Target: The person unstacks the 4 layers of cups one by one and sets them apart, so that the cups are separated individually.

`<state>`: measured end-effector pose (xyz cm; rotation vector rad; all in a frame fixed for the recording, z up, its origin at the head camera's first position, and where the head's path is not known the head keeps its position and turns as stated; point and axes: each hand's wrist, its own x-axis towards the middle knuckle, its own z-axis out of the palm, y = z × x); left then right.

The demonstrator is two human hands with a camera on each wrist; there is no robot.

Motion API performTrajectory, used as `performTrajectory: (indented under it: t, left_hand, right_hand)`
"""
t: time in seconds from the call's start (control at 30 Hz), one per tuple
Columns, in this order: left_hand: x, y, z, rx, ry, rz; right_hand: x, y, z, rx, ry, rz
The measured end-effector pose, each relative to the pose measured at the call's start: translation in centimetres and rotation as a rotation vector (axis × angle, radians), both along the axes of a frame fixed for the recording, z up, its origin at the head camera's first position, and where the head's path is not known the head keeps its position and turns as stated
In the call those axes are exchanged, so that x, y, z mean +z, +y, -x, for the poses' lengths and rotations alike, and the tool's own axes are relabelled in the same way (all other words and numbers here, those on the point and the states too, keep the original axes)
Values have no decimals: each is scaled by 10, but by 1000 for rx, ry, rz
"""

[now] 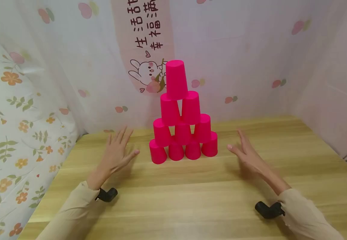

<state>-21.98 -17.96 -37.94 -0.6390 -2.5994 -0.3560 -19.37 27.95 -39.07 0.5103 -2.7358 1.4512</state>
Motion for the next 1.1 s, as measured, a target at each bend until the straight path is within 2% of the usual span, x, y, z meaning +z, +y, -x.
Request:
performTrajectory:
  t: [0.07,0.1,0.17,0.23,0.33,0.43,0.57,0.73,0.8,0.9,1.07,1.1]
  left_hand:
    - [12,3,4,-19,46,-59]
    - [20,5,6,-36,73,-93]
    - [37,9,11,-65,131,-170]
    - [55,13,17,-78,207,-215]
    - [84,22,24,-79,310,-287]
    - [112,33,27,-74,339,-353]
    - [139,54,26,-85,307,-399]
    - [153,80,26,-100,268,-424]
    - [159,88,26,-136,217,-468]
    - [164,97,23,-211,90,-558]
    - [172,110,21,-308,-123,-679]
    - [172,112,21,-319,-155,-693]
  right_hand:
    - [-2,-7,-5,-3,-118,248]
    - [-5,-10,-6,-5,-148,343]
    - [-12,-19,-7,-30,-169,458]
    - [-22,-25,-6,-75,-122,477]
    - [-36,-30,-3,-160,6,432]
    - [-46,-34,1,-216,141,427]
    - [-52,-39,3,-241,258,392]
    - [-57,-42,2,-246,344,284]
    - [-56,-45,4,-235,361,277]
    - [-57,-50,4,-221,361,256]
    - [-56,-55,7,-250,325,255]
    - [-56,-55,8,-253,305,287]
